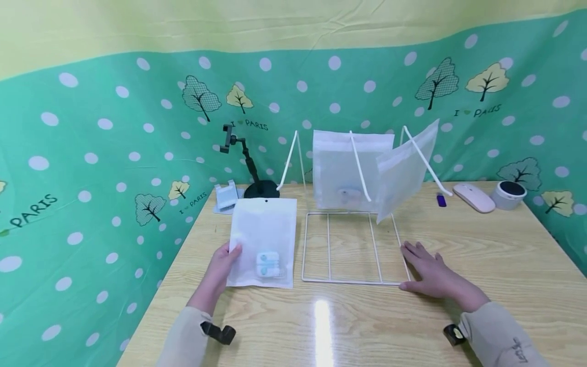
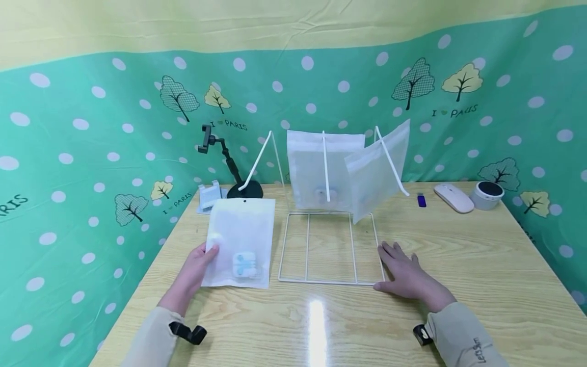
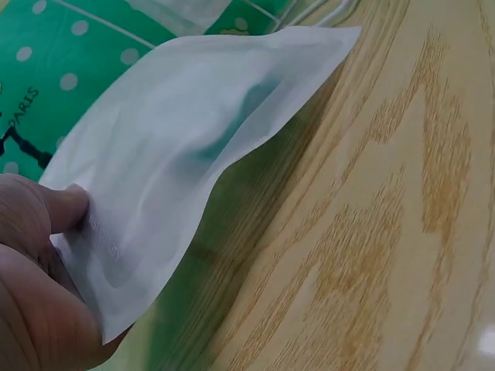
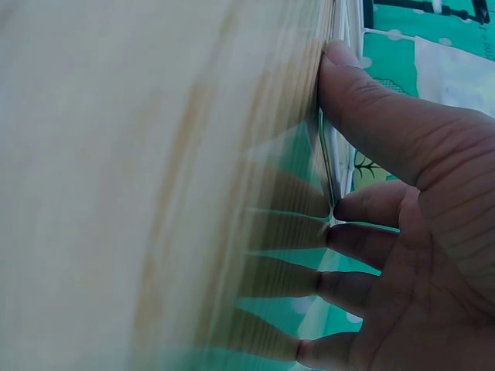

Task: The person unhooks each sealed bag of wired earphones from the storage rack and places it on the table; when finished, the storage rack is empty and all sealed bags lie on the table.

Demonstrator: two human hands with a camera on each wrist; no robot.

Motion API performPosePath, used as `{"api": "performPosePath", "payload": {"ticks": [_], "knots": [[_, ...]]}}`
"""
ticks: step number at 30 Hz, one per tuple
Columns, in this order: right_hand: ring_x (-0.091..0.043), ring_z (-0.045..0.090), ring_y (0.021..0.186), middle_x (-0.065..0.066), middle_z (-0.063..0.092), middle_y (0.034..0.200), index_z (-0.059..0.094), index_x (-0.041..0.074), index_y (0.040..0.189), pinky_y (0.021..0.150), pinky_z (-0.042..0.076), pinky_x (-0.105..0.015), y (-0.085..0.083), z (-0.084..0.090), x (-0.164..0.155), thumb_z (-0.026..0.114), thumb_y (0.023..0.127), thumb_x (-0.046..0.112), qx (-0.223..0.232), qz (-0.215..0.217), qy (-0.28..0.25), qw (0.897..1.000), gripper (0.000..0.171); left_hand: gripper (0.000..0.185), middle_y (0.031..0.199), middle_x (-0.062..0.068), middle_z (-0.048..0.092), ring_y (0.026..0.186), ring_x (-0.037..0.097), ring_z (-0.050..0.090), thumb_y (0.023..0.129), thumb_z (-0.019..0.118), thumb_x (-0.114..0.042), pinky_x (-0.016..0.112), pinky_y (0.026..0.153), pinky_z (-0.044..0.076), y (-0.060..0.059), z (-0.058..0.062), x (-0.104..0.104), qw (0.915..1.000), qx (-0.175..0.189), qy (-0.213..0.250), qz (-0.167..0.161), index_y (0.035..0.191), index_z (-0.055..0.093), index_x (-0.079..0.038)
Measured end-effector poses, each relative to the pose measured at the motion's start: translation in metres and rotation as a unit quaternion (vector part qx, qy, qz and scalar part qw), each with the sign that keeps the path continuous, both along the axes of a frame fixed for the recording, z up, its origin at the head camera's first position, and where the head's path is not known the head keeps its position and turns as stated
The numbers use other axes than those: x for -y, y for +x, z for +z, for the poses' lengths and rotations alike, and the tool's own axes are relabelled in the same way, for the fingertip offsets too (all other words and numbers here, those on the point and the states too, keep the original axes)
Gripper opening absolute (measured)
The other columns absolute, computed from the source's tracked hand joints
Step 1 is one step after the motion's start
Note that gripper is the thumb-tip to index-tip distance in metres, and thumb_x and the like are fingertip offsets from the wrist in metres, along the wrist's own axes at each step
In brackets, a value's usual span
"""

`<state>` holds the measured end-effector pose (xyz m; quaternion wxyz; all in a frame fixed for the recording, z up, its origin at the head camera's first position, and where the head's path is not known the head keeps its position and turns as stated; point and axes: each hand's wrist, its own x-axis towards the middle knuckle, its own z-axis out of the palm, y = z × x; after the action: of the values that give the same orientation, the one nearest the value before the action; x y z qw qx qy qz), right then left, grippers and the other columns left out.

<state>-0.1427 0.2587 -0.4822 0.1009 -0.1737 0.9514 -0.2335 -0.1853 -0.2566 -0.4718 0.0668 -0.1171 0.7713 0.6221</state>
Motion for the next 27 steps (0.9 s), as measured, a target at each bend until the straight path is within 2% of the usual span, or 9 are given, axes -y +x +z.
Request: {"api": "performPosePath", "payload": {"ticks": [3,7,14,17,20,22,24,27], "knots": [[-0.058,0.014,0.137,-0.033,0.023,0.152,0.033,-0.009,0.146,0.097,0.009,-0.080,0.000,0.000,0.000,0.075,0.080,0.047,0.000,-0.003,0.002,1.000,0.097,0.044,0.137,0.022,0.053,0.124,0.032,0.049,0.102,0.050,-0.026,0.048,0.107,0.035,-0.007,-0.006,-0.003,0.9993,0.019,-0.030,-0.005,0.137,0.050,0.002],[-0.058,0.015,0.137,-0.032,0.023,0.152,0.033,-0.009,0.146,0.098,0.009,-0.080,0.001,0.002,0.001,0.075,0.080,0.046,-0.001,-0.003,0.001,1.000,0.095,0.044,0.137,0.024,0.052,0.123,0.034,0.051,0.100,0.054,-0.019,0.049,0.107,0.037,-0.013,-0.010,-0.009,0.9970,0.031,-0.070,0.004,0.136,0.050,0.005],[-0.058,0.016,0.136,-0.033,0.025,0.151,0.033,-0.010,0.145,0.097,0.011,-0.080,0.002,0.002,0.001,0.076,0.080,0.044,-0.009,0.002,-0.003,1.000,0.095,0.049,0.134,0.031,0.051,0.116,0.041,0.056,0.095,0.059,-0.009,0.049,0.098,0.046,-0.016,-0.011,-0.018,0.9942,0.028,-0.101,0.022,0.138,0.044,0.008],[-0.058,0.015,0.137,-0.032,0.024,0.152,0.033,-0.010,0.146,0.098,0.009,-0.080,0.002,0.003,0.002,0.076,0.081,0.043,-0.004,-0.001,-0.005,1.000,0.094,0.055,0.137,0.032,0.048,0.123,0.043,0.051,0.093,0.062,-0.011,0.051,0.101,0.043,-0.015,-0.011,-0.020,0.9884,0.027,-0.148,0.022,0.141,0.039,0.006],[-0.058,0.015,0.137,-0.032,0.024,0.152,0.033,-0.010,0.146,0.098,0.009,-0.080,0.002,0.002,0.002,0.076,0.080,0.043,-0.005,-0.002,-0.004,1.000,0.094,0.062,0.134,0.031,0.051,0.123,0.043,0.050,0.093,0.063,-0.014,0.052,0.101,0.042,-0.013,-0.007,-0.023,0.9750,0.020,-0.220,0.019,0.145,0.033,0.003],[-0.057,0.015,0.137,-0.032,0.024,0.152,0.033,-0.009,0.146,0.098,0.010,-0.079,0.001,0.001,0.002,0.077,0.080,0.043,-0.006,-0.003,-0.003,1.000,0.095,0.066,0.130,0.030,0.054,0.120,0.043,0.053,0.092,0.064,-0.016,0.053,0.099,0.044,-0.011,-0.004,-0.027,0.9611,0.013,-0.275,0.017,0.146,0.031,0.003],[-0.057,0.015,0.137,-0.032,0.024,0.152,0.033,-0.009,0.146,0.098,0.010,-0.079,0.001,0.001,0.002,0.077,0.080,0.043,-0.007,-0.004,-0.001,1.000,0.095,0.069,0.126,0.029,0.057,0.114,0.042,0.056,0.091,0.066,-0.017,0.053,0.095,0.046,-0.009,0.000,-0.031,0.9438,0.003,-0.330,0.011,0.146,0.030,0.004],[-0.057,0.015,0.137,-0.032,0.024,0.152,0.034,-0.009,0.146,0.098,0.010,-0.079,0.001,0.001,0.002,0.077,0.080,0.043,-0.006,-0.005,-0.001,1.000,0.095,0.072,0.133,0.030,0.050,0.118,0.044,0.052,0.090,0.067,-0.020,0.055,0.098,0.043,-0.008,0.006,-0.038,0.9203,-0.010,-0.391,-0.003,0.145,0.030,0.006]]}}
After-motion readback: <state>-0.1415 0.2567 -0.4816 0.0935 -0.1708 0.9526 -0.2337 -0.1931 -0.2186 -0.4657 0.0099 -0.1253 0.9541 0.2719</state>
